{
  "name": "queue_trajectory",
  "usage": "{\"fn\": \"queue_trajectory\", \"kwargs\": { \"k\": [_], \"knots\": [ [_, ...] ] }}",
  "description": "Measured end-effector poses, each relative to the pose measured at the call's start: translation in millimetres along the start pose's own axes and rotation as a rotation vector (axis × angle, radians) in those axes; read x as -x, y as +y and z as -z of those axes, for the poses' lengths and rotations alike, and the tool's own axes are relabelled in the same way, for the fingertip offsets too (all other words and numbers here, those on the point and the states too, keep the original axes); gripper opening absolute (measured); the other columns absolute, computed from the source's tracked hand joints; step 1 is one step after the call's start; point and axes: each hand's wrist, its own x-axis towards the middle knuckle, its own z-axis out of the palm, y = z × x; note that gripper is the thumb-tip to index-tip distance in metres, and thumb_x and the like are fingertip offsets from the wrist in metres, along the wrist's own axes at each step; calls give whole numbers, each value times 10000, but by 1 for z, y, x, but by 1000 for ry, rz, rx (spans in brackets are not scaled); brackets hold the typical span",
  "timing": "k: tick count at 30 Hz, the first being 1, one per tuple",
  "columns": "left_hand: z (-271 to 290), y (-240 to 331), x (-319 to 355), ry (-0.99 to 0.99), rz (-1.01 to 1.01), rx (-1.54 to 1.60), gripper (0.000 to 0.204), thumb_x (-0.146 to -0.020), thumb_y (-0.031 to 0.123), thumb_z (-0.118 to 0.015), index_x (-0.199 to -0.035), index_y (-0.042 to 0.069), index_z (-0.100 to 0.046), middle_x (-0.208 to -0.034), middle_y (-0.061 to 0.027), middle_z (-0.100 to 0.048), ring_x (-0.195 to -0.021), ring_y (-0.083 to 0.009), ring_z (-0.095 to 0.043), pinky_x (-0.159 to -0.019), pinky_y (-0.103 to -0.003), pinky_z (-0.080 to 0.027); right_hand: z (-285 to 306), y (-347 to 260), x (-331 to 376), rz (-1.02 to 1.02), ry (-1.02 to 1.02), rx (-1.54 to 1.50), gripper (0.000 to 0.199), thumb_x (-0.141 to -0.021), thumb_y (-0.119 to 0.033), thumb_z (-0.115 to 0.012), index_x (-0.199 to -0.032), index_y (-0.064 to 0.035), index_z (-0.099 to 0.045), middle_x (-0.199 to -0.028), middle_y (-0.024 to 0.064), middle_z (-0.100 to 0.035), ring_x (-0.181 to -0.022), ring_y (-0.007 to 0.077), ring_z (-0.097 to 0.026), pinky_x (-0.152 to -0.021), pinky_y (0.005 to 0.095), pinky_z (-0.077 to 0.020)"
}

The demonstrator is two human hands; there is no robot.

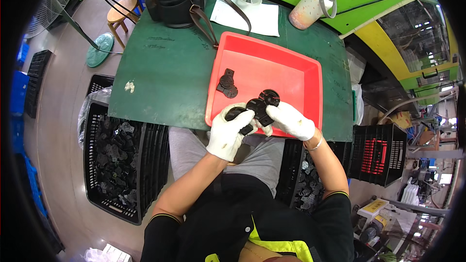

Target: The person sorts black plastic components by hand, transferring them from a red tray into a black crate.

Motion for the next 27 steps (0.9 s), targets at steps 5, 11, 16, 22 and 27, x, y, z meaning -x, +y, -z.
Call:
{"fn": "queue_trajectory", "kwargs": {
  "k": [5, 11, 16, 22, 27],
  "knots": [
    [-2, -4, 0, 108, -10, -9, 181, -833, -13, -614, -1009, -27, -580, -768, -97, -612, -632, -181, -603, -553, -286, -494, -22, -13, 7, 6, 249, 410, 298, -960, -279, -490, -1075, -8, -537, -839, 46, -566, -702, 91, -533, -677, 271, -456],
    [10, -18, -7, -39, -105, 326, 282, -931, 233, -568, -1122, 30, -522, -1017, -142, -584, -897, -225, -593, -776, -395, -499, -31, -23, 13, 52, 418, 292, 300, -927, -276, -548, -1046, -2, -525, -774, 43, -587, -638, 88, -549, -596, 236, -477],
    [7, -23, -2, -120, -99, 185, 331, -947, 296, -520, -1189, 71, -494, -1101, -105, -571, -1003, -266, -577, -838, -451, -493, -60, -26, 3, -141, 468, 368, 318, -909, -293, -563, -1061, -17, -526, -692, 60, -588, -547, 108, -581, -525, 262, -467],
    [-4, -11, 16, 113, -68, 278, 267, -906, 71, -540, -1169, 98, -501, -1085, -98, -573, -1005, -237, -577, -883, -447, -498, -46, -30, -14, -8, 504, 557, 242, -918, -236, -514, -1015, -14, -527, -750, 131, -656, -618, 205, -653, -598, 322, -500],
    [-8, -6, 24, 143, -59, 271, 246, -905, 79, -548, -1147, 90, -503, -1117, -109, -556, -1046, -243, -559, -917, -478, -487, 26, 4, -74, 332, 481, 1186, 255, -827, -119, -591, -1070, -73, -529, -908, 143, -619, -859, 304, -621, -738, 390, -499]
  ]
}}
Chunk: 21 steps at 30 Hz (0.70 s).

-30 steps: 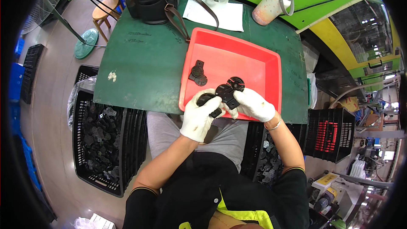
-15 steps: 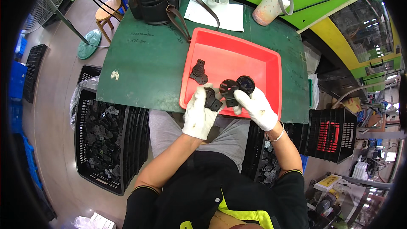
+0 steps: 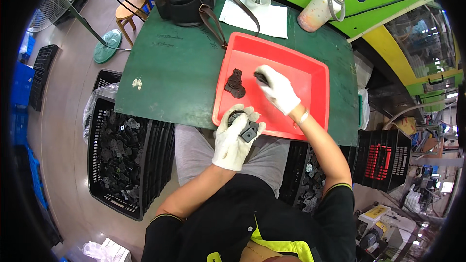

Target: The person sorts black plastic components by hand, transferring them from a red tray into a black crate.

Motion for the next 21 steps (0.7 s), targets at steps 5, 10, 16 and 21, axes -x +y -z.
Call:
{"fn": "queue_trajectory", "kwargs": {
  "k": [5, 10, 16, 21],
  "knots": [
    [3, 3, 0, -5, 10, -14, 257, -898, 86, -566, -1147, 78, -503, -1135, -121, -550, -1069, -261, -558, -913, -478, -492, -34, 23, -38, 126, -343, 332, 384, -776, -122, -642, -1132, -108, -499, -948, 135, -569, -927, 316, -572, -775, 421, -485],
    [4, 4, 0, -29, 21, -16, 284, -891, 95, -581, -1160, 62, -497, -1151, -140, -541, -1095, -292, -555, -910, -484, -497, -41, 49, -35, 264, -348, 420, 350, -807, -165, -628, -1128, -96, -507, -896, 140, -584, -873, 342, -579, -755, 437, -487],
    [5, 3, -2, -31, 35, -18, 288, -886, 98, -585, -1157, 59, -497, -1152, -132, -543, -1092, -280, -552, -907, -486, -495, 9, 27, 10, -659, -434, -1128, 295, -938, -257, -497, -1047, 11, -553, -628, -48, -376, -515, 64, -339, -473, 221, -287],
    [5, 5, -3, -17, 30, -11, 296, -889, 75, -579, -1172, 67, -493, -1156, -139, -538, -1074, -272, -555, -878, -468, -506, 26, 2, 42, -567, -490, -1477, 371, -949, -311, -478, -1066, 30, -561, -600, -43, -358, -499, 66, -302, -458, 225, -248]
  ]
}}
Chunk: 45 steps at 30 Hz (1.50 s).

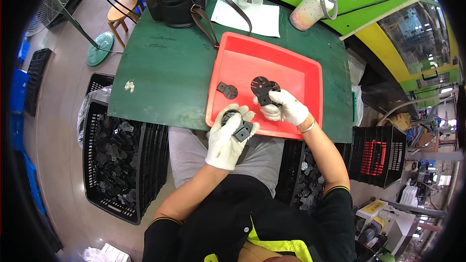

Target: The person sorts black plastic components by hand, transferring them from a red tray into a black crate.

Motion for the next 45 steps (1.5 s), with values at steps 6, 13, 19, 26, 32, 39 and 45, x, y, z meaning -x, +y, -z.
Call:
{"fn": "queue_trajectory", "kwargs": {
  "k": [6, 13, 19, 26, 32, 39, 45],
  "knots": [
    [-4, 4, -3, -3, 27, -23, 327, -874, 55, -587, -1187, 58, -490, -1174, -148, -531, -1072, -274, -552, -861, -461, -515, -4, 0, 14, -19, -119, 37, 397, -936, -347, -496, -1015, 28, -600, -557, -47, -352, -468, 58, -294, -426, 224, -235],
    [8, -5, -14, -130, -25, 69, 374, -889, 130, -614, -1223, 64, -461, -1167, -125, -534, -1061, -250, -557, -851, -435, -513, -36, -18, 25, -170, -61, 254, 408, -924, -357, -505, -1006, 20, -639, -523, -40, -410, -434, 50, -327, -411, 212, -258],
    [0, -7, -2, -105, -70, -70, 424, -879, 80, -586, -1269, 129, -429, -1130, -81, -566, -1041, -226, -573, -831, -397, -498, -77, -28, 23, -279, 71, 695, 529, -916, -458, -517, -614, -30, -590, -475, 18, -504, -409, 76, -461, -390, 235, -348],
    [0, 1, -2, -119, 11, -23, 408, -874, 133, -612, -1245, 122, -443, -1106, -98, -566, -1033, -236, -568, -851, -451, -485, -77, -35, 10, -257, 115, 726, 409, -908, -385, -553, -740, -19, -620, -563, 32, -585, -445, 64, -506, -414, 213, -410],
    [6, 5, 3, -51, -19, 19, 398, -839, 71, -639, -1201, 124, -481, -1108, -94, -554, -1040, -240, -564, -888, -478, -487, -67, -48, -4, -232, 214, 834, 370, -919, -385, -543, -813, -33, -589, -613, 35, -600, -497, 71, -550, -463, 220, -447],
    [6, 6, 14, -36, 66, 48, 466, -811, 28, -626, -1235, 108, -449, -1158, -116, -523, -1023, -265, -572, -886, -510, -489, -4, 11, -87, 173, 429, 1484, 307, -850, -299, -598, -974, -26, -530, -896, 201, -632, -872, 392, -597, -756, 437, -470],
    [8, 11, 18, -59, 78, -24, 520, -811, 2, -579, -1289, 96, -398, -1182, -142, -506, -1038, -285, -566, -878, -526, -486, -5, 22, -106, 184, 339, 1764, 311, -819, -319, -622, -953, -53, -531, -849, 181, -639, -821, 364, -616, -704, 447, -483]
  ]
}}
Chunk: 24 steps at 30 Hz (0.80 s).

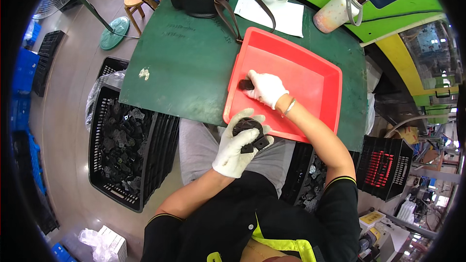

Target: The person sorts black plastic components by hand, transferring them from a red tray into a black crate.

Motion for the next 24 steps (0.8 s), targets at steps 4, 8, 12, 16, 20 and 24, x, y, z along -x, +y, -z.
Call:
{"fn": "queue_trajectory", "kwargs": {
  "k": [4, 8, 12, 16, 20, 24],
  "knots": [
    [-2, 3, 0, -14, 16, 5, 521, -821, 21, -588, -1298, 97, -391, -1201, -149, -495, -1067, -298, -551, -877, -528, -486, 23, 20, 18, 33, 60, 70, 289, -775, -280, -650, -977, -102, -542, -831, 150, -643, -785, 339, -627, -665, 429, -495],
    [-1, 3, -1, -36, 44, 6, 510, -863, 224, -636, -1295, 104, -392, -1221, -144, -485, -1105, -298, -530, -883, -532, -481, 71, 19, 63, 251, 277, -21, 370, -708, -158, -686, -1064, -159, -586, -910, 74, -651, -835, 285, -632, -721, 371, -501],
    [7, -2, 2, -97, 82, -14, 579, -870, 460, -598, -1297, 119, -408, -1234, -116, -488, -1145, -278, -508, -900, -550, -460, 122, -45, 112, 522, 99, 154, 315, -736, -144, -598, -1050, -177, -596, -708, 48, -529, -646, 241, -564, -583, 352, -459],
    [1, -18, 4, -97, 125, -206, 538, -852, 415, -607, -1272, 112, -460, -1204, -80, -513, -1123, -237, -511, -953, -454, -434, 108, -62, 138, 637, 82, 284, 370, -757, -131, -535, -1116, -211, -566, -657, 12, -446, -583, 194, -512, -523, 304, -412],
    [-5, -25, 14, -3, 266, -175, 421, -890, 313, -527, -1239, 79, -497, -1175, -92, -546, -1095, -240, -541, -927, -367, -462, 74, -59, 159, 553, 199, 111, 315, -784, -130, -521, -1092, -179, -556, -695, 21, -471, -641, 195, -536, -559, 324, -449],
    [28, -40, 20, -66, 375, -71, 392, -916, 394, -488, -1197, 125, -537, -1208, -97, -558, -1138, -279, -525, -936, -483, -452, 47, -65, 200, 451, 320, -108, 471, -685, -167, -670, -1136, -136, -540, -769, 39, -503, -715, 223, -547, -637, 344, -464]
  ]
}}
